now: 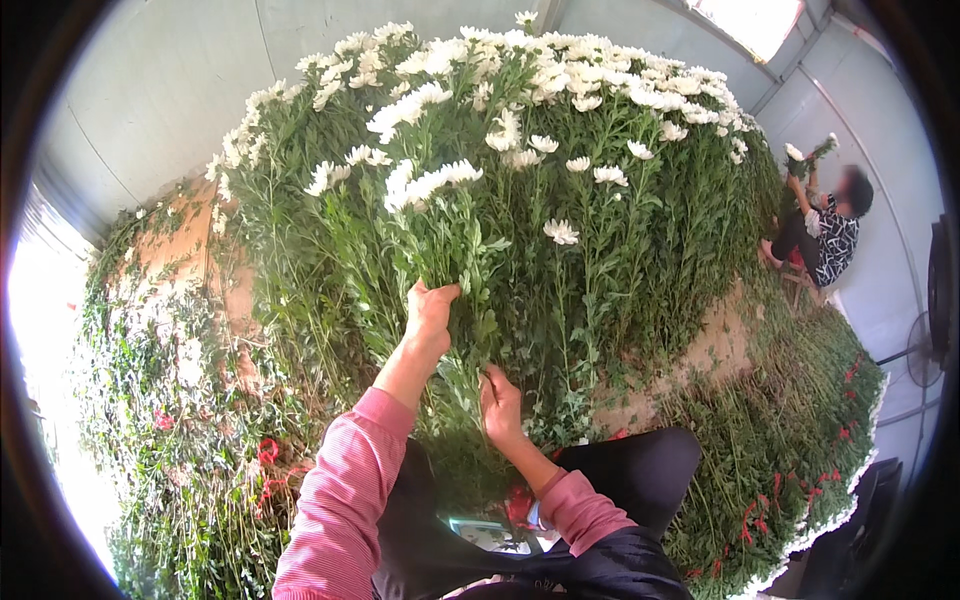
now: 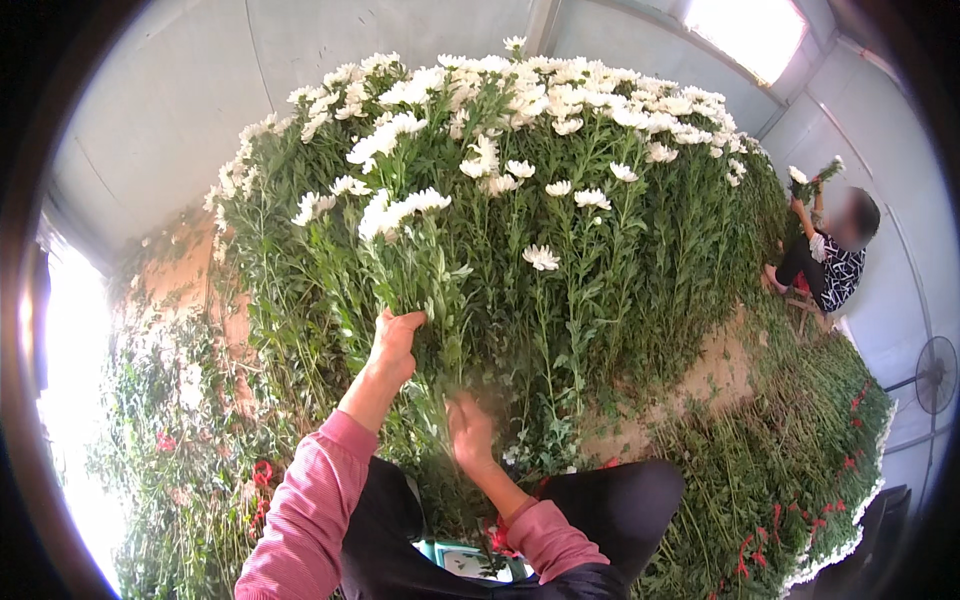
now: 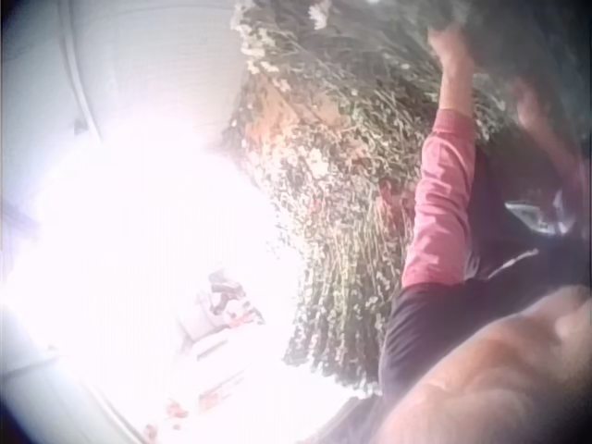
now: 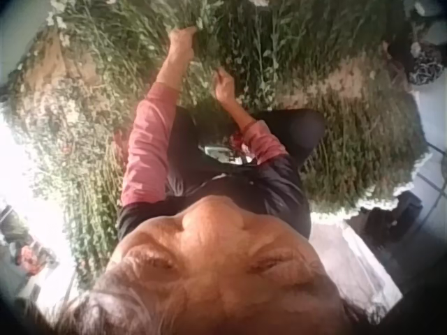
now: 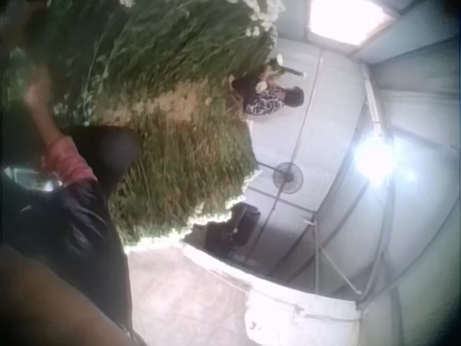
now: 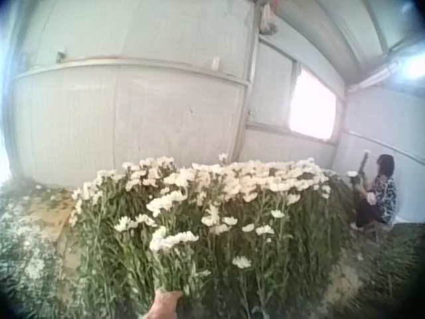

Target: The person gathers white chrysanthemum stems into bunches, aligns them, and ties each bundle with a red ribbon. The person places the finished bundles on the floor beside a large pile of loose stems.

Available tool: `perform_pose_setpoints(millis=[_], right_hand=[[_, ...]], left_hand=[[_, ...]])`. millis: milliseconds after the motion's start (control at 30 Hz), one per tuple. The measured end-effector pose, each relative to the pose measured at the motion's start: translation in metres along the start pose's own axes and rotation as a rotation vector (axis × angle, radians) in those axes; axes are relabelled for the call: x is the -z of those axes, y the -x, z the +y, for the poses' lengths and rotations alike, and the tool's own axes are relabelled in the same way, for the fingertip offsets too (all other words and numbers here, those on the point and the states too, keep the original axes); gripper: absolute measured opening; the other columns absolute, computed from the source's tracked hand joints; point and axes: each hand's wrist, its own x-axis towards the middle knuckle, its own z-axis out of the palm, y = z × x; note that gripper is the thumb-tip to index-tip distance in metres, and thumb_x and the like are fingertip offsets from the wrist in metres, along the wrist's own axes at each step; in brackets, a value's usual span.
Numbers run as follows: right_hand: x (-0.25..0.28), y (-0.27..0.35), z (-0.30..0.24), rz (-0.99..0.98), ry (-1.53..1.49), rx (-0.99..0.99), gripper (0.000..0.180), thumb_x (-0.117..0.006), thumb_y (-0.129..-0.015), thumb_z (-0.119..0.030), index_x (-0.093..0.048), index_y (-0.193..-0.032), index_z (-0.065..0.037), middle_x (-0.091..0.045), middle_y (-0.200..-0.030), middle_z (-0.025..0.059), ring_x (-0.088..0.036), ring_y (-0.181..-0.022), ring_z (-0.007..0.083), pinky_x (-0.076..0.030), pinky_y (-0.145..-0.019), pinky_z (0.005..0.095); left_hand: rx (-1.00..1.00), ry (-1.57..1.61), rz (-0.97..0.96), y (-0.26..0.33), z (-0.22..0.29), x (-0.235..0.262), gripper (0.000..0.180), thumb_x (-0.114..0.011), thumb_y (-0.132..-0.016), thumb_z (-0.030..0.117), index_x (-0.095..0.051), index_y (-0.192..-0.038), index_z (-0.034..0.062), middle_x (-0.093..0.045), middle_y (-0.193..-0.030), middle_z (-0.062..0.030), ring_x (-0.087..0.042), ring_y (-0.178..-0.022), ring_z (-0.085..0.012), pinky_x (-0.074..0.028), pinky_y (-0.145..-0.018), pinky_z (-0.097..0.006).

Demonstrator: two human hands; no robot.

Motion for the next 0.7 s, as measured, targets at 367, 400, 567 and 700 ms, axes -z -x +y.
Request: perform_pose_setpoints(millis=[367,400,567,700], right_hand=[[-0.037,0.010,-0.021,-0.340,-0.040,-0.030,0.032,-0.058,-0.101,-0.025,-0.064,-0.122,-0.002,-0.071,-0.092,0.0119,-0.064,-0.077,0.0168,-0.051,-0.071,0.0300],[-0.039,0.013,-0.005,-0.284,-0.088,-0.061,0.031,-0.057,-0.101,-0.026,-0.064,-0.121,-0.003,-0.071,-0.092,0.0120,-0.065,-0.079,0.0175,-0.051,-0.072,0.0311],[-0.054,-0.013,0.079,0.013,0.254,0.027,0.023,-0.061,-0.097,-0.022,-0.064,-0.113,-0.006,-0.069,-0.101,0.0133,-0.067,-0.085,0.0300,-0.053,-0.077,0.0391],[-0.074,-0.059,0.087,0.114,0.387,0.077,0.026,-0.065,-0.094,-0.023,-0.062,-0.115,-0.010,-0.069,-0.096,0.0148,-0.067,-0.085,0.0340,-0.053,-0.074,0.0434]], left_hand=[[-0.056,-0.118,-0.164,0.027,0.076,0.066,0.026,-0.051,-0.092,0.004,-0.054,-0.115,-0.0067,-0.067,-0.094,-0.0181,-0.069,-0.080,-0.0282,-0.061,-0.074,-0.043],[-0.104,-0.162,-0.094,0.031,0.083,0.070,0.026,-0.050,-0.092,0.004,-0.055,-0.115,-0.0073,-0.067,-0.093,-0.0179,-0.069,-0.079,-0.0281,-0.061,-0.073,-0.043],[-0.194,-0.140,0.067,0.034,0.096,0.111,0.021,-0.050,-0.092,0.002,-0.063,-0.107,-0.0051,-0.067,-0.092,-0.0151,-0.068,-0.073,-0.0280,-0.060,-0.062,-0.044],[-0.215,-0.057,0.097,0.038,0.091,0.106,0.021,-0.051,-0.091,0.002,-0.064,-0.107,-0.0052,-0.068,-0.093,-0.0141,-0.069,-0.075,-0.0276,-0.060,-0.063,-0.043]])
